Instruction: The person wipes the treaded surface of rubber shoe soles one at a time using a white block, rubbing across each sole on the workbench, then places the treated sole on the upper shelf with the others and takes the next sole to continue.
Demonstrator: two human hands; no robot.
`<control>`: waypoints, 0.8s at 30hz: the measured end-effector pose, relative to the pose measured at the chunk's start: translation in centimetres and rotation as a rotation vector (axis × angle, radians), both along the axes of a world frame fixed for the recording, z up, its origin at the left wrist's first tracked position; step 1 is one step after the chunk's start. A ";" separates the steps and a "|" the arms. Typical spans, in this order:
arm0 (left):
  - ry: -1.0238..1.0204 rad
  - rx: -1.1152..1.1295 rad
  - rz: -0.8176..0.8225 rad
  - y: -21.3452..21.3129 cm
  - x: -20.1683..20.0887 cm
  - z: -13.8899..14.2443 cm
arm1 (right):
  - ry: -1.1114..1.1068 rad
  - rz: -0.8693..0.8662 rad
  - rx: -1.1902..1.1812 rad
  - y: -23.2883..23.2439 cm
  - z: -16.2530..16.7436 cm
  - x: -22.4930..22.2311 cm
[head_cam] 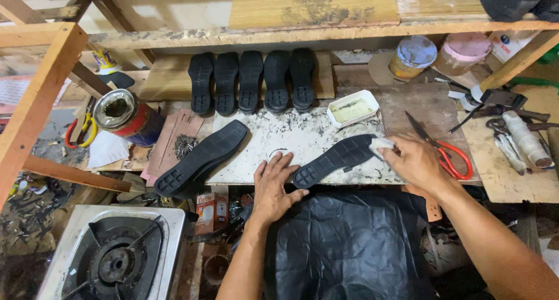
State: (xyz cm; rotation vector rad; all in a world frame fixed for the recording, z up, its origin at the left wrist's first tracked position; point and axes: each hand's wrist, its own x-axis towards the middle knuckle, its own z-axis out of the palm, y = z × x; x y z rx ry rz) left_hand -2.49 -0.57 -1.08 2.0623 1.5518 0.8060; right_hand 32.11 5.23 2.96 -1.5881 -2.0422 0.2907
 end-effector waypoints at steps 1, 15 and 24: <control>-0.001 -0.005 -0.001 0.0 0.0 0.0 | -0.022 0.025 0.062 0.1 -0.2 0.3; -0.018 0.009 0.000 -0.1 0.4 -0.1 | -0.096 0.020 0.080 1.9 -1.5 1.3; -0.019 0.039 -0.014 -0.3 -0.2 -0.7 | -0.065 -0.274 -0.019 -1.3 -2.7 -2.3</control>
